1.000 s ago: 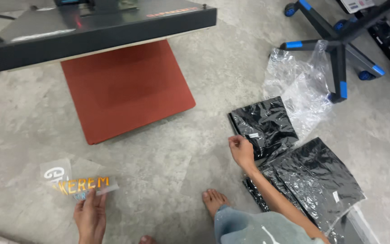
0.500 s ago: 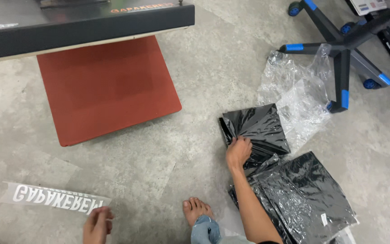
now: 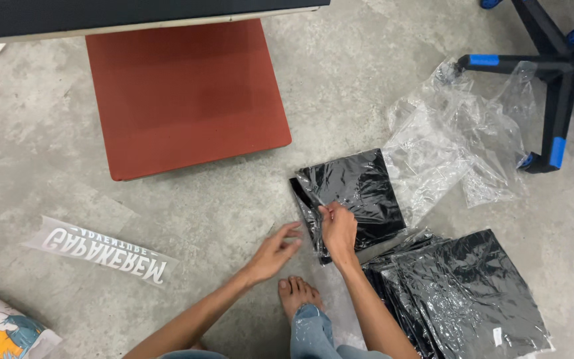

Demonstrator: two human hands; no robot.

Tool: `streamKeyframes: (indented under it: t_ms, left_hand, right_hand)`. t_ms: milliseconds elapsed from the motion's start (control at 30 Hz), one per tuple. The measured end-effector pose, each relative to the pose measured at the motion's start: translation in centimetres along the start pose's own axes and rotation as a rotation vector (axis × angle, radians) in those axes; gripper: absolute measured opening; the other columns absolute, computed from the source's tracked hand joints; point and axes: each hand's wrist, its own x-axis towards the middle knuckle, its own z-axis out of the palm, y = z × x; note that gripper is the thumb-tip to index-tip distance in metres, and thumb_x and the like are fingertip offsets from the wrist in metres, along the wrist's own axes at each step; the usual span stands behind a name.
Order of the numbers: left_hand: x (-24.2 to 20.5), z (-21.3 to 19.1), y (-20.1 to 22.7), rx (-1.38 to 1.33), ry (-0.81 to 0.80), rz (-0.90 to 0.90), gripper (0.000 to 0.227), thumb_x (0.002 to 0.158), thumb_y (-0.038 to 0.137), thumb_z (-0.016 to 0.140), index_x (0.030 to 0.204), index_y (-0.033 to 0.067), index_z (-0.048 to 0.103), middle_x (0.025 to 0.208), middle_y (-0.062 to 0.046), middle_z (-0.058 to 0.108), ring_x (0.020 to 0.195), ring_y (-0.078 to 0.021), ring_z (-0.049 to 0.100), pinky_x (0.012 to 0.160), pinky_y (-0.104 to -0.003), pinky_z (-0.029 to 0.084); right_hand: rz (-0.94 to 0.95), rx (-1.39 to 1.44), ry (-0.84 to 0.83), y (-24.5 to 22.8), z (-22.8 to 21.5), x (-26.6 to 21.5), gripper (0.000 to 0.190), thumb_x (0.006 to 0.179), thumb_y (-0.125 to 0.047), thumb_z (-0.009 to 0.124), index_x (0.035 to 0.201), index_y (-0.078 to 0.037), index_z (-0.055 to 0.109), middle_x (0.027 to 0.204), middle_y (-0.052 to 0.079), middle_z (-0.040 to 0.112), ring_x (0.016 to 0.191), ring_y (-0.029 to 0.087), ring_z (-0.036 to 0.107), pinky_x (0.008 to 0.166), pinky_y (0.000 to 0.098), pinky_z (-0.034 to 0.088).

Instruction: The person unpacks a black t-shirt and places it on a heat press machine. They position a transfer sheet with text onto the shirt, close the press, and then open it to reveal the design. The finished shirt is removed and placed on a stack of other shirts.

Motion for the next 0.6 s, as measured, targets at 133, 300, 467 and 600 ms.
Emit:
streamKeyframes:
  t_ms: [133, 300, 467, 600]
  left_hand:
    - [-0.2, 3.3, 0.2, 0.828, -0.176, 0.284, 0.057, 0.113, 0.038, 0.033, 0.164, 0.0137, 0.035, 0.156, -0.02, 0.048, 0.141, -0.0412, 0.044, 0.113, -0.056, 0.036]
    - [5.0, 6.5, -2.9, 1.15, -0.119, 0.318, 0.06, 0.107, 0.053, 0.037, 0.161, 0.0287, 0.039, 0.16, -0.017, 0.04, 0.153, -0.0454, 0.028, 0.118, -0.068, 0.022]
    - [9.2, 7.0, -2.3, 1.077, -0.208, 0.42, 0.06, 0.107, 0.058, 0.03, 0.163, 0.0367, 0.033, 0.16, -0.014, 0.043, 0.16, -0.0415, 0.019, 0.12, -0.071, 0.009]
    - [10.9, 5.9, -0.5, 0.939, -0.031, 0.361, 0.042, 0.106, 0.051, 0.042, 0.14, 0.0384, 0.062, 0.153, -0.004, 0.052, 0.15, -0.0356, 0.036, 0.113, -0.061, 0.024]
  right_hand:
    - [0.079, -0.116, 0.058, 1.0, -1.6, 0.4, 0.027, 0.105, -0.027, 0.058, 0.099, -0.009, 0.076, 0.089, 0.023, 0.076, 0.094, 0.051, 0.074, 0.081, 0.0591, 0.058]
    - [0.067, -0.118, 0.225, 0.1, -8.6, 1.4, 0.025, 0.106, -0.022, 0.055, 0.102, -0.008, 0.075, 0.087, 0.025, 0.075, 0.094, 0.054, 0.071, 0.082, 0.062, 0.055]
    - [-0.129, 0.027, 0.336, -3.5, -18.5, 0.6, 0.025, 0.114, -0.018, 0.056, 0.1, -0.005, 0.072, 0.072, 0.021, 0.065, 0.078, 0.048, 0.069, 0.072, 0.0508, 0.052]
    - [-0.108, 0.234, 0.174, -4.7, -21.4, 0.1, 0.025, 0.113, -0.015, 0.055, 0.098, -0.007, 0.072, 0.068, 0.001, 0.046, 0.072, 0.018, 0.048, 0.068, 0.0347, 0.041]
